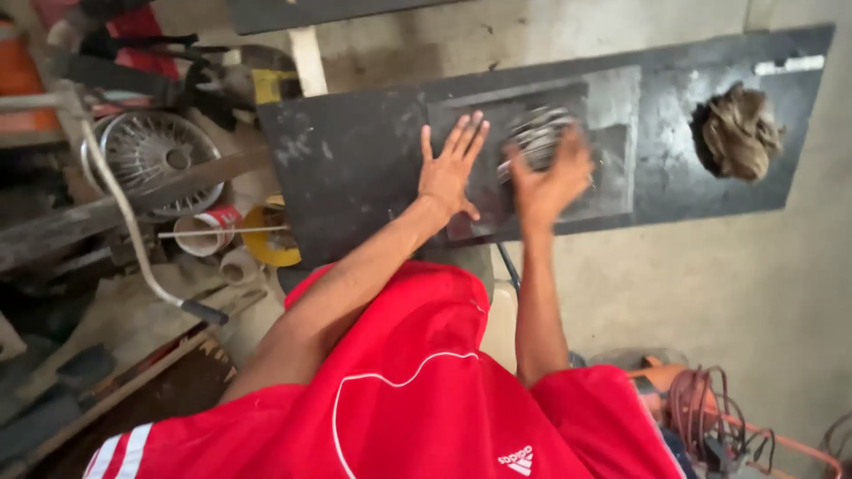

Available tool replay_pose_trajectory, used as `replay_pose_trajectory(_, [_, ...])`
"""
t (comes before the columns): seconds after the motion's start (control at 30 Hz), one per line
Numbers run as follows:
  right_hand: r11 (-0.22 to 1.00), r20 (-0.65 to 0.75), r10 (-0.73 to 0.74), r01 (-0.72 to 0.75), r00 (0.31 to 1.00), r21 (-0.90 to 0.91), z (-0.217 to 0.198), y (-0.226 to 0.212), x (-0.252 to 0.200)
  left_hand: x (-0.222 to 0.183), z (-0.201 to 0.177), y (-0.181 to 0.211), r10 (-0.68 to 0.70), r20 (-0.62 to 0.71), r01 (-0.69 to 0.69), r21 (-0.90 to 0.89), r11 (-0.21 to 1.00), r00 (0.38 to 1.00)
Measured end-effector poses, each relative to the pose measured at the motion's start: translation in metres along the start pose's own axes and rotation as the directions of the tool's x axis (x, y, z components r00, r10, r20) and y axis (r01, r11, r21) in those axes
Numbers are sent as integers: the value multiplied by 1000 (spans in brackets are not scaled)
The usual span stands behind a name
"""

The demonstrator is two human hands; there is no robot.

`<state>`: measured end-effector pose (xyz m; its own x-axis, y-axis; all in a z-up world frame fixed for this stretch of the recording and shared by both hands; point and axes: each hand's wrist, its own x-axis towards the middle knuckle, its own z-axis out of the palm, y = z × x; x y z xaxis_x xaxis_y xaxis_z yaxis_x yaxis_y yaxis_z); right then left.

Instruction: Sanding the surface of a metal cylinder head using sandpaper on a flat block to ensure flatness.

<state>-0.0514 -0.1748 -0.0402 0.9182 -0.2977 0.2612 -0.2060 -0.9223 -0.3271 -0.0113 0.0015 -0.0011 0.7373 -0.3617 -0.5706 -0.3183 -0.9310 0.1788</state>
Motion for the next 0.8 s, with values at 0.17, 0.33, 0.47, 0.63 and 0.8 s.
replay_pose_trajectory(0.17, [996, 106, 89, -85, 990, -37, -24, 34, -9, 9, -5, 11, 7, 31, -7, 13, 1000, 999])
replay_pose_trajectory(0.33, [995, 122, 102, -100, 987, -16, -8, 3, 5, 6, 0, 7, -10, 42, 11, -22, 1000, 999])
replay_pose_trajectory(0.47, [997, 239, 39, -54, 970, 54, -28, 10, -38, 7, -1, 0, 8, 18, -8, -19, 1000, 1000])
replay_pose_trajectory(0.63, [994, 51, 105, -102, 993, -49, 1, 15, 28, 11, -9, 5, -9, -6, 9, 26, 1000, 1000])
replay_pose_trajectory(0.8, [997, 195, 47, -58, 980, 51, -25, 13, -26, 11, -2, 8, -2, 19, 2, 5, 1000, 1000])
